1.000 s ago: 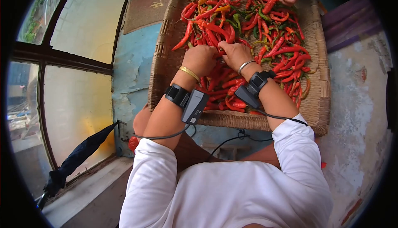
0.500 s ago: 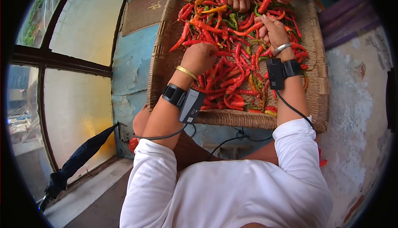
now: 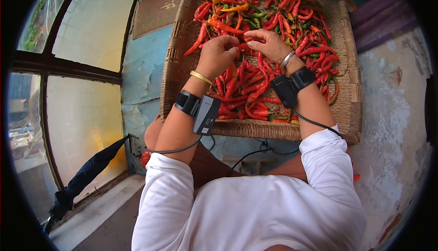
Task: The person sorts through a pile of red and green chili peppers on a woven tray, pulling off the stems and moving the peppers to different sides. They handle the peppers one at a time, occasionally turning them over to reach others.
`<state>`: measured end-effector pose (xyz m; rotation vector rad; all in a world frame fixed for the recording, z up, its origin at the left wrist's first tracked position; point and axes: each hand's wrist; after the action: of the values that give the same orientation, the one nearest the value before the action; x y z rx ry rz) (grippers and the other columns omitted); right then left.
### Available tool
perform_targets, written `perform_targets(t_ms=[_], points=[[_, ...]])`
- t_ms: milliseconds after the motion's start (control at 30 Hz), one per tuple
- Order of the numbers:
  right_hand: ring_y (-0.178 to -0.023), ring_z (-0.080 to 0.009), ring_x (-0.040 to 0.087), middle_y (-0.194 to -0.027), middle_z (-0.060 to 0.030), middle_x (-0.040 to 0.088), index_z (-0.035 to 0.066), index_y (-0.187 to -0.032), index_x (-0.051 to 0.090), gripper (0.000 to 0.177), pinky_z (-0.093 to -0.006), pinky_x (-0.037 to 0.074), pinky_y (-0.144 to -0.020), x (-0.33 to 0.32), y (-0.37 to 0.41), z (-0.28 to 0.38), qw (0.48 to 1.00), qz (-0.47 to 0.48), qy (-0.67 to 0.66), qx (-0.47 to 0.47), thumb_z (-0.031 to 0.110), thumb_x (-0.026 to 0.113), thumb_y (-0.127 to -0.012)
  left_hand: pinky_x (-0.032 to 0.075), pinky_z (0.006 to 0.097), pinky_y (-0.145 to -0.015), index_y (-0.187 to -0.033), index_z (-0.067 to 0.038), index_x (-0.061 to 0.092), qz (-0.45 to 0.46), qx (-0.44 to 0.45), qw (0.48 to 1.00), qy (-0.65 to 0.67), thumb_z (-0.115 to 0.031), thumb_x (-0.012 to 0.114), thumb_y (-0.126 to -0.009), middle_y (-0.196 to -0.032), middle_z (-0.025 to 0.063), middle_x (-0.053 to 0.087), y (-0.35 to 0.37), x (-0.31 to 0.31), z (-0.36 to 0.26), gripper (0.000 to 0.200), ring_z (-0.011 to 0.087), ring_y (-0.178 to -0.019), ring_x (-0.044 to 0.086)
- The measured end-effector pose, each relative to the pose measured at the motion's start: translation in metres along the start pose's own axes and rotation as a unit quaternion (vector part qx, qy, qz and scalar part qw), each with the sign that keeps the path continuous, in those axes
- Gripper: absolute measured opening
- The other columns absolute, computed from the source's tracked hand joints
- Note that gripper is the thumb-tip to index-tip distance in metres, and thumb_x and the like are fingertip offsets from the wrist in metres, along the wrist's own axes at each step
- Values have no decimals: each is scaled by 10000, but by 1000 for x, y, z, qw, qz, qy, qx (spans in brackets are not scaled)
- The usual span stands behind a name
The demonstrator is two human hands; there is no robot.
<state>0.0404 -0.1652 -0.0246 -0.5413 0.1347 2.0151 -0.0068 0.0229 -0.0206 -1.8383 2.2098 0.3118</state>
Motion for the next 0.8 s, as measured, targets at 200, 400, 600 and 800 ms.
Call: perform_targets(t_ms=[200,400,600,800], points=[[-686,-180,582,-736,-93,613,33,-881,622,269,-304,445,-649,-4,0,22,969,114,161,152,250,613,-722,442,227,-520,-983,33,540,-59,40,997,-18,-77,549,-811,-743,51,590,0,-2,-12,204,109,-558,578],[-799,-245,589,-830,-133,619,14,-1043,546,434,-332,456,-715,-48,0,21,955,-125,113,244,344,569,-763,457,240,-601,-1026,17,542,-86,9,995,-54,-87,544,-816,-802,38,594,0,-4,-5,234,110,-713,574],[-740,-206,594,-809,-103,627,56,-943,617,387,-314,456,-692,-30,22,49,965,-17,176,193,400,535,-784,475,230,-657,-1067,10,523,62,-2,998,9,-50,498,-834,-862,37,587,1,1,-13,242,88,-737,563],[-508,-87,528,-654,-11,562,2,-950,566,292,-203,401,-445,1,69,71,962,36,-69,260,260,549,-814,481,222,-645,-1061,18,519,77,29,995,58,-27,522,-811,-868,43,581,12,14,-30,254,88,-736,554]])
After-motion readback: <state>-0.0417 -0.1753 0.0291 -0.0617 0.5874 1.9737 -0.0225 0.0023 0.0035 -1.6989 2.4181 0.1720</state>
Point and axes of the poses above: each hand's wrist, its own y-axis away from the middle knuckle, its own x-axis out of the palm, z = x × y
